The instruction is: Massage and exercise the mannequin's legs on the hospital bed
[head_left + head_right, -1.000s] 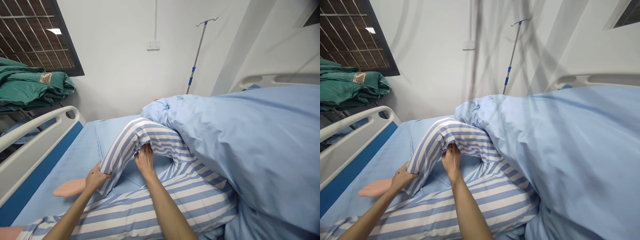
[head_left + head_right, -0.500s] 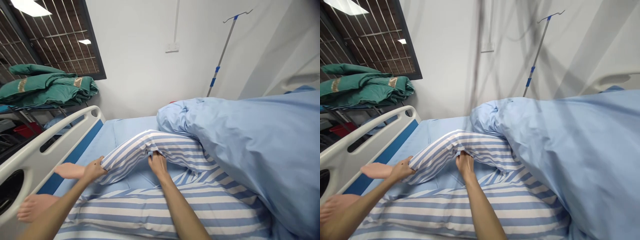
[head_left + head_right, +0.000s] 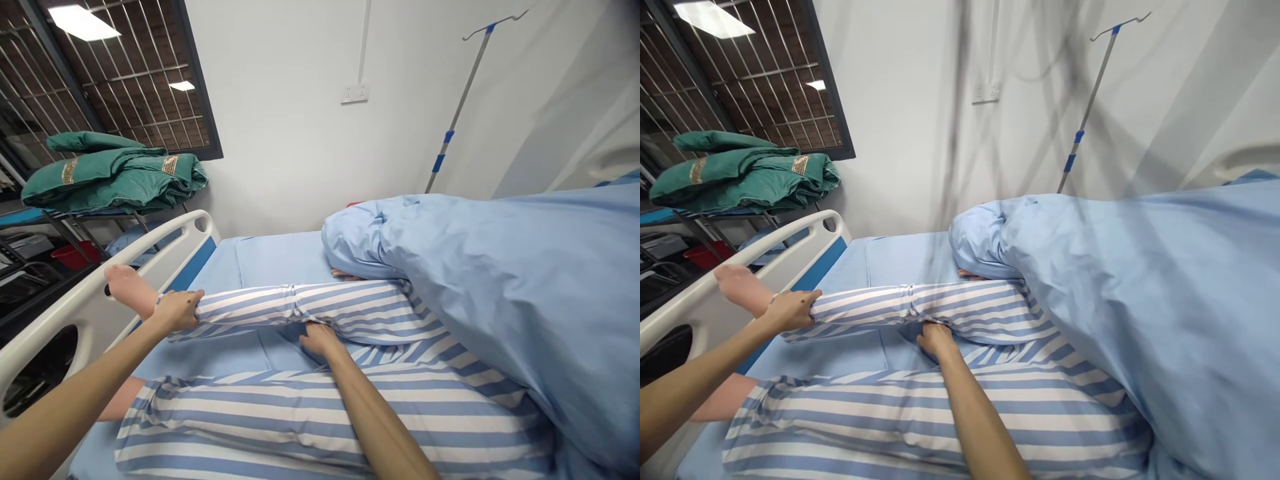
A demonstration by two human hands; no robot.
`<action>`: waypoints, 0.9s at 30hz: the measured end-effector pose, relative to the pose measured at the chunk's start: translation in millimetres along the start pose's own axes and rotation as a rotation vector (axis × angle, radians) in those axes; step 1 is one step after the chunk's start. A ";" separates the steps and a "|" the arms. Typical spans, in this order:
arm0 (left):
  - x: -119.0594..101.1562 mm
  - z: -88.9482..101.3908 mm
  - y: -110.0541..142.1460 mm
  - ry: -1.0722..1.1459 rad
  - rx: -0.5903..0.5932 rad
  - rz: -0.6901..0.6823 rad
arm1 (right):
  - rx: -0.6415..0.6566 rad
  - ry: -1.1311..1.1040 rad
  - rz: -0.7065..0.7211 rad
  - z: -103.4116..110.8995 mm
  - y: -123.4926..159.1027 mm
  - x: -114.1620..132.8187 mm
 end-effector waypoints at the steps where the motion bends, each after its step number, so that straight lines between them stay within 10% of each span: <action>1: -0.5 -3.4 1.6 0.005 0.002 -0.001 | 0.002 -0.002 0.012 -0.6 -0.2 0.9; 17: -32.6 -78.0 19.8 0.256 -0.043 0.256 | -0.412 0.048 -0.021 48.8 -12.7 7.1; 27: -94.5 -61.5 2.0 0.479 -0.130 0.385 | -0.908 0.036 -0.022 99.9 0.7 -0.1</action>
Point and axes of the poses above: each hand's wrist, its own y-axis away from the middle knuckle, its own z-axis out of the back of the hand, x = y × z, the point moved 9 cm from there along -y, towards the middle knuckle, and after that the axes turned 13 degrees about -x, right-handed, at the moved point
